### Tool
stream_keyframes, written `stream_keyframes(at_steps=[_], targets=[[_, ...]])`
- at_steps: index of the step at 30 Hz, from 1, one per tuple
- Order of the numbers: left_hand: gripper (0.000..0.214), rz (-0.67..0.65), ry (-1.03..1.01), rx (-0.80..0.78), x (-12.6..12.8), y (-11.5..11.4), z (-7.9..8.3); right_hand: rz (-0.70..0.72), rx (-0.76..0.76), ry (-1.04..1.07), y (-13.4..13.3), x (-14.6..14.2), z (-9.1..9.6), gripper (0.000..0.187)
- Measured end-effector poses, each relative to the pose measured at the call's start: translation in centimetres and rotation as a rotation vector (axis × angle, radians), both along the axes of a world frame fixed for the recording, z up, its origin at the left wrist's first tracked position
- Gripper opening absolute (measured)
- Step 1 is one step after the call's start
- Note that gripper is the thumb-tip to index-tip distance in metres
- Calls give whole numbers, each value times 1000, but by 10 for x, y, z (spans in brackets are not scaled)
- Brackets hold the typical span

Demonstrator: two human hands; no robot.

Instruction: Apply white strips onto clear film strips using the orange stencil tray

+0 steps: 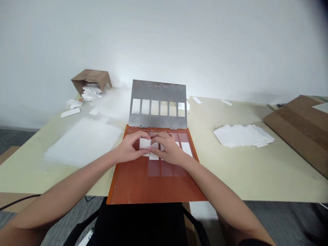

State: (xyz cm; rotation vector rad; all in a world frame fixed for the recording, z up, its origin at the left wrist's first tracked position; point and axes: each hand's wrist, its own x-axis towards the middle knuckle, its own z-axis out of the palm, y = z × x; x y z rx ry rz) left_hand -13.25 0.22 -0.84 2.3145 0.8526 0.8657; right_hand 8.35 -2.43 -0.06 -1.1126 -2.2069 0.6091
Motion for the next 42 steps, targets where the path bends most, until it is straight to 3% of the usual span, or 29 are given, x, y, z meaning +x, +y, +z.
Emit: stream_keyframes(at_steps=[4,7,12,15,19,22,25,31,35,38,42], targets=[[18,5,-127,-21,16,-4,11,-18,11,96,2,0,3,19],[26,67,-229,-145,28,-2,20,-88,40,99,11,10,10,23],[30,194,-378,-301,39,8,25,-256,48,107,32,63,27,21],[20,209,-264,-174,35,13,15,-480,-16,-203,38,116,35,18],[17,94,58,213,24,16,0,-929,-194,-612,35,185,30,20],[17,15,180,389,20,16,-4,-1111,-357,-676,31,220,20,18],[17,4,224,433,20,15,-6,-1187,-391,-674,27,235,13,17],[17,17,255,443,20,14,-9,-1248,-261,-631,23,232,9,15],[19,33,259,438,20,12,-8,-1186,-48,-477,21,220,12,14],[20,45,256,435,20,11,-8,-977,124,-256,23,197,18,15],[22,50,265,363,19,11,-10,-500,235,-34,20,138,23,14]])
